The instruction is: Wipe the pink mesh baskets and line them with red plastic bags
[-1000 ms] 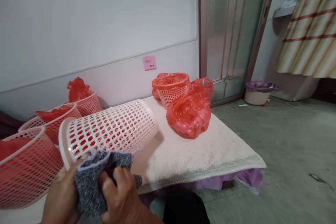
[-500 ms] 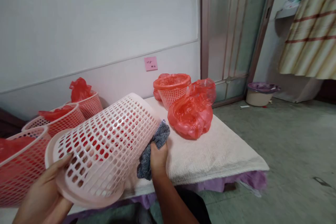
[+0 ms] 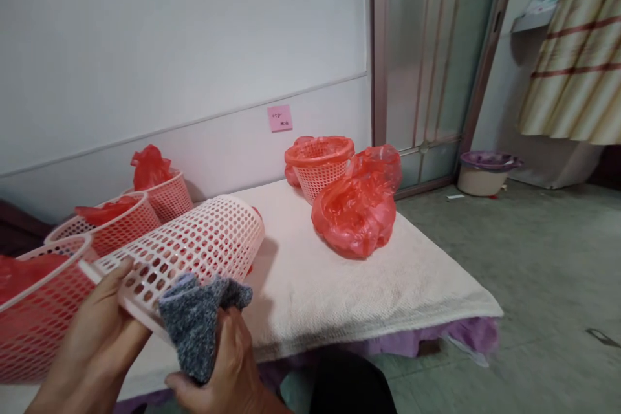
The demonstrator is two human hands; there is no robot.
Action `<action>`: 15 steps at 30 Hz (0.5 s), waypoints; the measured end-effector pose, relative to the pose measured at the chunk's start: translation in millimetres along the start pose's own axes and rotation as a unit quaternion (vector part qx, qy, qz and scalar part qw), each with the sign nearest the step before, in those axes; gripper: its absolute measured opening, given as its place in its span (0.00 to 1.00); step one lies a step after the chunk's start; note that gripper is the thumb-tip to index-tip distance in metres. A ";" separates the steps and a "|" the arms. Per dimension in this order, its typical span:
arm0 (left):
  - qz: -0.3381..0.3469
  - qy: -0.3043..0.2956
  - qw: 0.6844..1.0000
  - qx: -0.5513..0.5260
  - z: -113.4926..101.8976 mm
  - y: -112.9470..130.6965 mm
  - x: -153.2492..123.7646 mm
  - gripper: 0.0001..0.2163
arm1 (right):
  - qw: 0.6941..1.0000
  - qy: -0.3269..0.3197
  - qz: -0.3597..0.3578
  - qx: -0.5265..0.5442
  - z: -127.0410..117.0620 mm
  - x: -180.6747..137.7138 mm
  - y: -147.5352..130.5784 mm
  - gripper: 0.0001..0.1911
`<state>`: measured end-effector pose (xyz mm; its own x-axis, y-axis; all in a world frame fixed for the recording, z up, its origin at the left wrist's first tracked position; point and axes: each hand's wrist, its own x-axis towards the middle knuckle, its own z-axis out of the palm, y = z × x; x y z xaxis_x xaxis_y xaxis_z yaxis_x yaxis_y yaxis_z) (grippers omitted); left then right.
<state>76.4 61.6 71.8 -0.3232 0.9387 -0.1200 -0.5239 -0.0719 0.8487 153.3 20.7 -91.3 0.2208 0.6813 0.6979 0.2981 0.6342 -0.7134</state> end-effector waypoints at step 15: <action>0.095 -0.309 0.886 0.333 -53.2 -63.5 -9.0 0.21 | 0.987 0.118 0.096 0.058 -46.6 45.3 13.6 0.15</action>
<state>70.6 39.7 -8.4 0.2451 0.9512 0.1873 0.1413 -0.2262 0.9638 210.6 43.2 -66.4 0.4765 0.6975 0.5353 0.1251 0.5489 -0.8265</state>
